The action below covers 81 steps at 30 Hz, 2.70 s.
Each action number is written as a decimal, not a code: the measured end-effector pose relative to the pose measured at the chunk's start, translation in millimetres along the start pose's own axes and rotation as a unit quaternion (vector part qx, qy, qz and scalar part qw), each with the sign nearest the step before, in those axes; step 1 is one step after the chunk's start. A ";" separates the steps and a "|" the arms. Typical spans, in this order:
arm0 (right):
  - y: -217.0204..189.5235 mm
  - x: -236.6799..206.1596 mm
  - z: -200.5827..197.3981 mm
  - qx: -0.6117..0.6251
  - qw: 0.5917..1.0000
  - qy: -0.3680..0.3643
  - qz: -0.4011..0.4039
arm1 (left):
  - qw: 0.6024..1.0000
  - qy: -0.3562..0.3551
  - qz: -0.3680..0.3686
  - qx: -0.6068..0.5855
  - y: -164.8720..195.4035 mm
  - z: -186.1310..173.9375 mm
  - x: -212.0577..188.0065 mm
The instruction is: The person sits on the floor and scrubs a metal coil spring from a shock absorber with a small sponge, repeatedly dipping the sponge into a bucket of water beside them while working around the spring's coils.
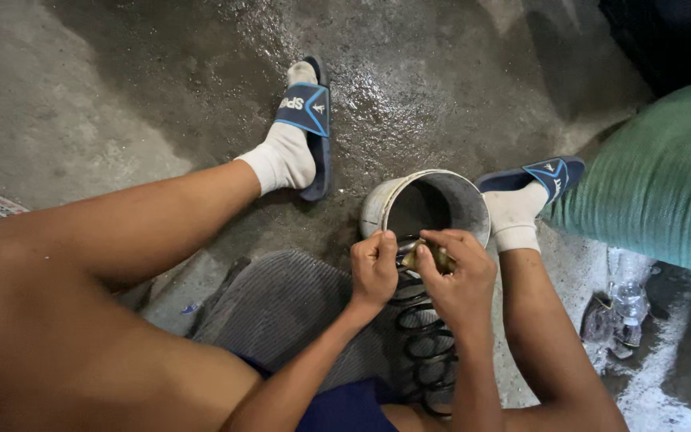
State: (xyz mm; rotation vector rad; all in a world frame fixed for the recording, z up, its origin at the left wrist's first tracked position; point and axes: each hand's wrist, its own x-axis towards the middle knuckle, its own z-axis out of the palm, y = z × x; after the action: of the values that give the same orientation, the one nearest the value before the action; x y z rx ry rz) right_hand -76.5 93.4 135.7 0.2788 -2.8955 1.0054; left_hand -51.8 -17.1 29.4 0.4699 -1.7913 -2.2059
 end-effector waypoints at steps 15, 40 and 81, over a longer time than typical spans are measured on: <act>-12.0 1.8 13.3 0.094 0.995 0.003 0.021 | 0.998 0.009 0.063 0.019 -8.7 -5.0 -1.2; -1.3 -1.1 17.7 0.067 0.996 0.029 0.045 | 0.999 0.015 0.025 0.015 -18.1 -8.2 -3.8; -2.1 -1.6 19.3 0.117 0.978 0.033 0.169 | 0.999 0.013 0.034 0.013 -12.9 -5.6 -3.9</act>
State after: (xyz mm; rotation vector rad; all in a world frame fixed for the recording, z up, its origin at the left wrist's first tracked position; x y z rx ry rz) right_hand -74.5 80.1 121.7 -0.2439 -2.8203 1.3781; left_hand -46.0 -17.9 16.1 0.4335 -1.7987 -2.1229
